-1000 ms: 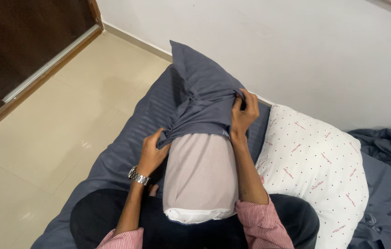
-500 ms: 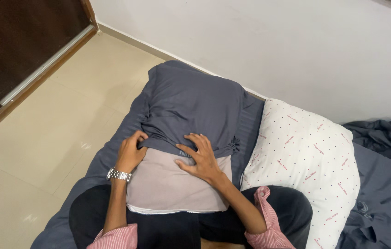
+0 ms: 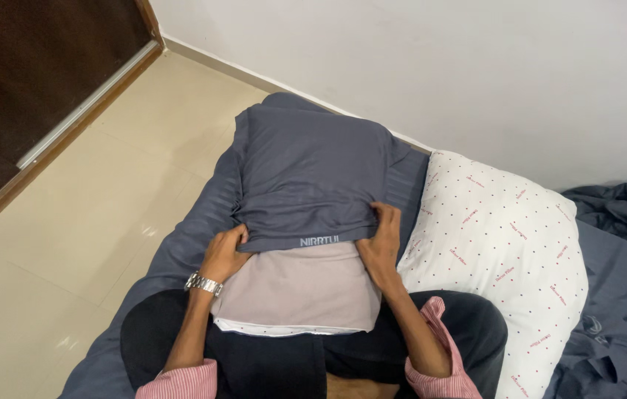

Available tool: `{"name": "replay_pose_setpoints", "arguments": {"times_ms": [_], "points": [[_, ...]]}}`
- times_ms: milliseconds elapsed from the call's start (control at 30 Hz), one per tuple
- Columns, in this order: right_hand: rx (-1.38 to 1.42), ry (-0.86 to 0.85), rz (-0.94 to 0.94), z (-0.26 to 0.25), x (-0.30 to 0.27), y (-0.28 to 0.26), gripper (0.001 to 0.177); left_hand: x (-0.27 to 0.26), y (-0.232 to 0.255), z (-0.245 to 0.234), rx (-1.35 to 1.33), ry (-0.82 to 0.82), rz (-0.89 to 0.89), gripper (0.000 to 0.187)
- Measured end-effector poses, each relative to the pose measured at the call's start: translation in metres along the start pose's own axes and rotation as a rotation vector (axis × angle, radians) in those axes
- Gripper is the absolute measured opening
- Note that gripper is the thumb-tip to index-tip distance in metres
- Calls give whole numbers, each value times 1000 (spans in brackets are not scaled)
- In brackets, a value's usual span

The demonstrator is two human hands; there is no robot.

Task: The person sits on a bed and inserts a pillow into a dark blue pillowcase. They align the corners, pull the case over the pillow, and smooth the fabric to fit snugly.

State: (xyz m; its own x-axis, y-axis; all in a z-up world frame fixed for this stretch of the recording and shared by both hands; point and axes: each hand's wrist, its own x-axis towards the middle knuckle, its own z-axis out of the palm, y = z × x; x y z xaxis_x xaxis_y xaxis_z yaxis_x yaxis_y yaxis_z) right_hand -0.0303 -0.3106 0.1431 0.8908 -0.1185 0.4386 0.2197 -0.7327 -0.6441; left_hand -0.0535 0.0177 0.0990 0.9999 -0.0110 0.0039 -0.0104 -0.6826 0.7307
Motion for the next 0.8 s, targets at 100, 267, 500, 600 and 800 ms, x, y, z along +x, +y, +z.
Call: {"name": "replay_pose_setpoints", "arguments": {"times_ms": [100, 267, 500, 600, 800], "points": [[275, 68, 339, 4, -7, 44, 38, -1, 7, 23, 74, 172, 71, 20], [534, -171, 256, 18, -18, 105, 28, 1, 8, 22, 84, 419, 50, 23], [210, -527, -221, -22, -4, 88, 50, 7, -1, 19, 75, 490, -40, 21], [166, -444, -370, -19, -8, 78, 55, 11, -5, 22, 49, 484, -4, 23], [134, -225, -163, 8, -19, 95, 28, 16, -19, 26, -67, 540, 64, 28]]}}
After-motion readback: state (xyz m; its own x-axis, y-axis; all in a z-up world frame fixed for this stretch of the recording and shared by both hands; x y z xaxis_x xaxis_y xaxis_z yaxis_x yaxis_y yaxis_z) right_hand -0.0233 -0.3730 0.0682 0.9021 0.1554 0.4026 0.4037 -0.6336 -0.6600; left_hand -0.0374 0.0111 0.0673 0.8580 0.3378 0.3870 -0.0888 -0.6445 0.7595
